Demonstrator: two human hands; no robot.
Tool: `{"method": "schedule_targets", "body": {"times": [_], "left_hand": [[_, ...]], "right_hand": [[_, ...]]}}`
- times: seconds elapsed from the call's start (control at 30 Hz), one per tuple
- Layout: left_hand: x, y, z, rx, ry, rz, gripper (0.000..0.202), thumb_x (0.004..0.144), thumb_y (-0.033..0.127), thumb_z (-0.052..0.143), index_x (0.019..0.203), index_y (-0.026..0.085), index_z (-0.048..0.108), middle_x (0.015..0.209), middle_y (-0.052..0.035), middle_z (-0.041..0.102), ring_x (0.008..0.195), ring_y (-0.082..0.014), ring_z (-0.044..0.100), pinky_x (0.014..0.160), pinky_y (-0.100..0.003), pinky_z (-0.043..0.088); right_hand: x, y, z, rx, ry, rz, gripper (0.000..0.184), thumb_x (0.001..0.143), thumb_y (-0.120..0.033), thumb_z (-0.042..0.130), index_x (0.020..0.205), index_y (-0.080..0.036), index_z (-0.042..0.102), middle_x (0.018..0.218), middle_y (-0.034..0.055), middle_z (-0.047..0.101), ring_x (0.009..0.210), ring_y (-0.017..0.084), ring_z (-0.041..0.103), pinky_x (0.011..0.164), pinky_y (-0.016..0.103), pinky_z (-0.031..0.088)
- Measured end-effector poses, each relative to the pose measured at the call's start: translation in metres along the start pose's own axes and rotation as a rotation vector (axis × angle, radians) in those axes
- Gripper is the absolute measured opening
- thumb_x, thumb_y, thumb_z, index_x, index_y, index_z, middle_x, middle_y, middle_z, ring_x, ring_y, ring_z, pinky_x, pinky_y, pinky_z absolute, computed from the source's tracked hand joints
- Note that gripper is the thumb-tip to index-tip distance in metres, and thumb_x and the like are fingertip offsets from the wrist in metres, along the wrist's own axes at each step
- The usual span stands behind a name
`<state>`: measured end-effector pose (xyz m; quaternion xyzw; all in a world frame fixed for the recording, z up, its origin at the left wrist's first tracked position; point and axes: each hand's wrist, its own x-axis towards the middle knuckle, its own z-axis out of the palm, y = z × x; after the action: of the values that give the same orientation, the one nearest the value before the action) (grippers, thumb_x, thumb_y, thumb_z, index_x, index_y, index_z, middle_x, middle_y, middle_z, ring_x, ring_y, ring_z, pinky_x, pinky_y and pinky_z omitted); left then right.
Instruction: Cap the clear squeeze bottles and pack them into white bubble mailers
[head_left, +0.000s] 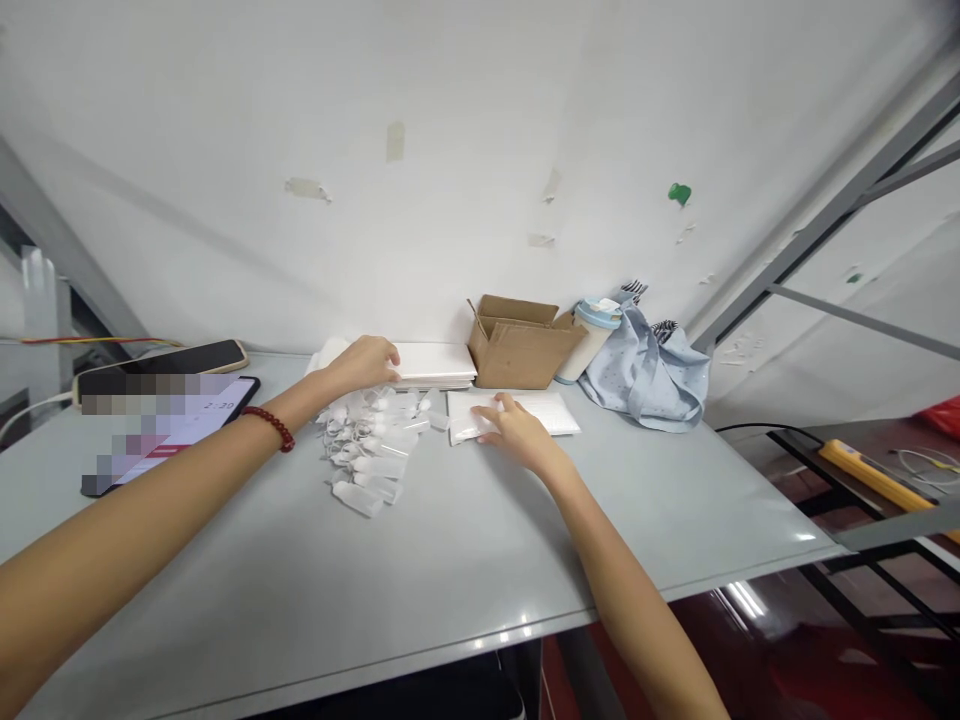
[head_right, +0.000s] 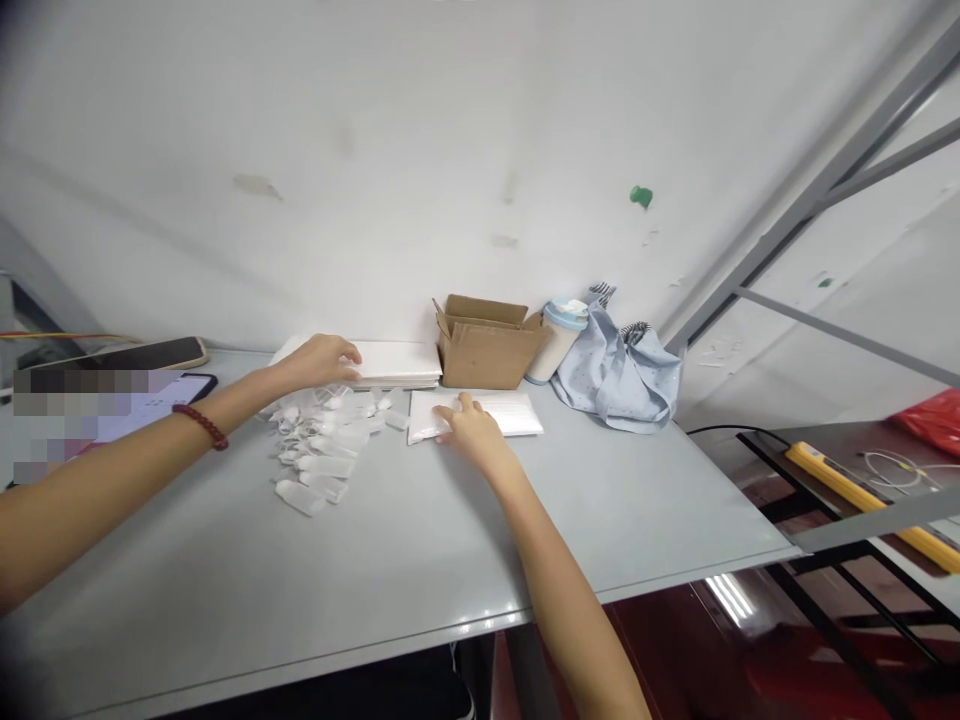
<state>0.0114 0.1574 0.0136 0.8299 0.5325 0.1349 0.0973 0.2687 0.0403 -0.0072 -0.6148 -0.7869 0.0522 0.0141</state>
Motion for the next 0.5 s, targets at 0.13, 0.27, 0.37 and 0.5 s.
{"method": "schedule_targets", "body": {"times": [0.13,0.27,0.37,0.5], "left_hand": [[0.0000,-0.0034,0.0030,0.095,-0.002,0.062,0.019,0.076,0.025,0.055,0.076,0.018,0.073,0.086,-0.0110,0.076,0.086,-0.0265,0.068,0.073,-0.029,0.046],[-0.0030,-0.0022,0.0043,0.217,0.011,0.128,0.020,0.075,0.018,0.052,0.060,0.018,0.065,0.074,-0.0134,0.071,0.076,-0.0262,0.066,0.069,-0.032,0.045],[-0.0038,0.0011,0.0055,0.311,0.025,0.170,0.020,0.073,0.012,0.050,0.056,0.016,0.060,0.071,-0.0143,0.067,0.069,-0.0243,0.063,0.062,-0.031,0.043],[-0.0032,0.0063,0.0016,0.406,0.090,0.205,0.021,0.073,0.006,0.046,0.060,0.015,0.060,0.070,-0.0145,0.065,0.070,-0.0239,0.061,0.058,-0.031,0.042]], "right_hand": [[0.0005,-0.0022,0.0020,-0.025,-0.005,0.008,0.048,0.091,-0.025,0.063,0.138,-0.024,0.053,0.130,0.0183,0.051,0.121,0.031,0.055,0.095,0.042,0.047],[0.0003,-0.0024,0.0016,-0.026,0.000,0.007,0.049,0.090,-0.027,0.065,0.137,-0.024,0.054,0.131,0.0188,0.050,0.121,0.032,0.056,0.095,0.042,0.048],[-0.0003,-0.0019,0.0015,-0.017,0.014,0.003,0.047,0.089,-0.028,0.067,0.134,-0.024,0.055,0.128,0.0179,0.052,0.119,0.031,0.057,0.093,0.042,0.049],[-0.0012,0.0002,0.0015,0.017,0.041,-0.012,0.051,0.084,-0.033,0.073,0.131,-0.022,0.056,0.127,0.0168,0.053,0.115,0.030,0.059,0.089,0.040,0.050]]}}
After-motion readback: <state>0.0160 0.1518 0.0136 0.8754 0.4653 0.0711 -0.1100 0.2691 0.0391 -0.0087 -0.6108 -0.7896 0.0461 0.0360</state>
